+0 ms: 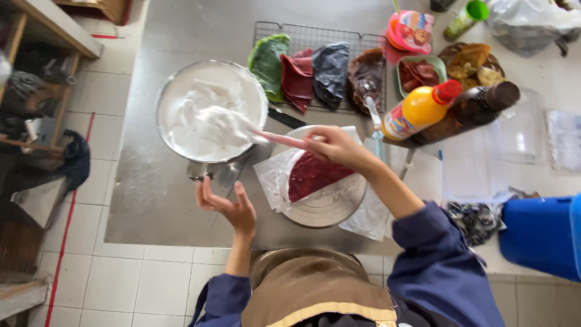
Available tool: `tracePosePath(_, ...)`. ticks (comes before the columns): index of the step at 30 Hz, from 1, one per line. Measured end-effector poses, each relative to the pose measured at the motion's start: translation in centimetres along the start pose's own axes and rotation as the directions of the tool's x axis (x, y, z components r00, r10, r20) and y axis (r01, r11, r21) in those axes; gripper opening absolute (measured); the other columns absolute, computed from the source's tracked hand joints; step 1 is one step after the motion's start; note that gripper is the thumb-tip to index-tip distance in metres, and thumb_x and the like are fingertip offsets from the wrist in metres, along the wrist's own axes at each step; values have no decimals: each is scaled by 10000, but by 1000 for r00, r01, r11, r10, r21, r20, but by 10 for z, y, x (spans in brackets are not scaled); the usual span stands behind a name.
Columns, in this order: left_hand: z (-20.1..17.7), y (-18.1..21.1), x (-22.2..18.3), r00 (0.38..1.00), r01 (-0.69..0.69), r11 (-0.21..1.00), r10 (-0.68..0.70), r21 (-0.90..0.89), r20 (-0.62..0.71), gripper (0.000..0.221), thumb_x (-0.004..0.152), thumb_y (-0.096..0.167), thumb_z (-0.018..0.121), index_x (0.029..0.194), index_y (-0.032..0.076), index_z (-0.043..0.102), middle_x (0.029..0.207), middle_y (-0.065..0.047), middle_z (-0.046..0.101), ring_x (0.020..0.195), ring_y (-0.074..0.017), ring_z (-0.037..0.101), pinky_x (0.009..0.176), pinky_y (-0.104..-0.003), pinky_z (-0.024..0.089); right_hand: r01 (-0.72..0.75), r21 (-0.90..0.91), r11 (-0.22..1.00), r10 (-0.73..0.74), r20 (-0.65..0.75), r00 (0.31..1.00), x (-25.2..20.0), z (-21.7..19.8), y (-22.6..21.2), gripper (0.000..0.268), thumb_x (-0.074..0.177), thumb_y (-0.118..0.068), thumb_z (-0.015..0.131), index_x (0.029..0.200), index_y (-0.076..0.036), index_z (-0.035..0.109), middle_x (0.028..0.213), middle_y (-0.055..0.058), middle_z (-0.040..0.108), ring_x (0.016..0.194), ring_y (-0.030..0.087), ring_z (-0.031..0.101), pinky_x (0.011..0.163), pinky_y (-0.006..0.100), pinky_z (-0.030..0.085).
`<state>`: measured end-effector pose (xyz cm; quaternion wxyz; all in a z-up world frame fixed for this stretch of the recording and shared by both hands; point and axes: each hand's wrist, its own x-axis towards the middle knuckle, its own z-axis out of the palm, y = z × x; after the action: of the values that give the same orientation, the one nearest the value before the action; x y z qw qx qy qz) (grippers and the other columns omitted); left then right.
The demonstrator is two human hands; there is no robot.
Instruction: The person spreads white frosting over the top and sides of a cake using a spatula, places a red cake layer on top, and applies more frosting to the sides.
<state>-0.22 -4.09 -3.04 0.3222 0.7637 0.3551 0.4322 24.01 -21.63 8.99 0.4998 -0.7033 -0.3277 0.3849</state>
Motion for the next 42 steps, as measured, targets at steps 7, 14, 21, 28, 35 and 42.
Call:
tracePosePath(7,38,-14,-63,725,683,534,-410,-499,553,509,1074,307,457,1448,-38,459,1449,-155,523,1326,-214,496,1145,-349,353,58,32,998,-46,-281,959,-154,-44,82,146,971,-130,692,1053,-10,703,998,17,690,900,72,599,770,231,490)
tracePosePath(14,44,-14,-81,493,869,252,-520,-427,697,457,1106,346,459,1231,-51,647,1196,-118,681,1091,-190,617,982,-338,478,217,281,935,-76,-438,896,-176,7,168,49,982,-40,690,1014,-6,673,990,24,610,902,88,555,807,217,467)
tracePosePath(21,43,-13,-78,571,820,391,-509,-418,644,395,1065,321,475,1203,-3,654,1166,-40,687,1085,-112,605,987,-274,462,136,87,987,-65,-555,829,-171,37,180,94,950,-48,731,1027,-13,689,926,8,598,773,81,503,666,237,415)
tracePosePath(28,44,-18,-79,574,818,342,-451,-462,683,436,1119,324,459,1182,-61,654,1152,-81,687,1053,-141,600,975,-304,473,-22,-629,777,-484,-619,619,-200,9,160,127,857,-84,807,923,-88,698,852,47,669,753,202,649,656,333,503)
tracePosePath(35,39,-21,-82,544,836,366,-468,-408,697,443,1111,317,463,1229,-73,635,1192,-93,677,1113,-143,594,1020,-303,460,-268,-784,560,-528,-587,614,-238,-41,158,171,877,-135,822,828,-113,659,877,32,713,735,193,657,634,345,508)
tracePosePath(42,32,-10,-68,524,847,348,-418,-403,742,394,1097,286,472,1272,-30,629,1200,-88,679,1099,-150,599,1004,-324,463,-211,-534,819,-357,-761,542,-208,-49,72,112,1040,-120,731,1130,-53,720,824,83,665,634,183,560,599,294,449)
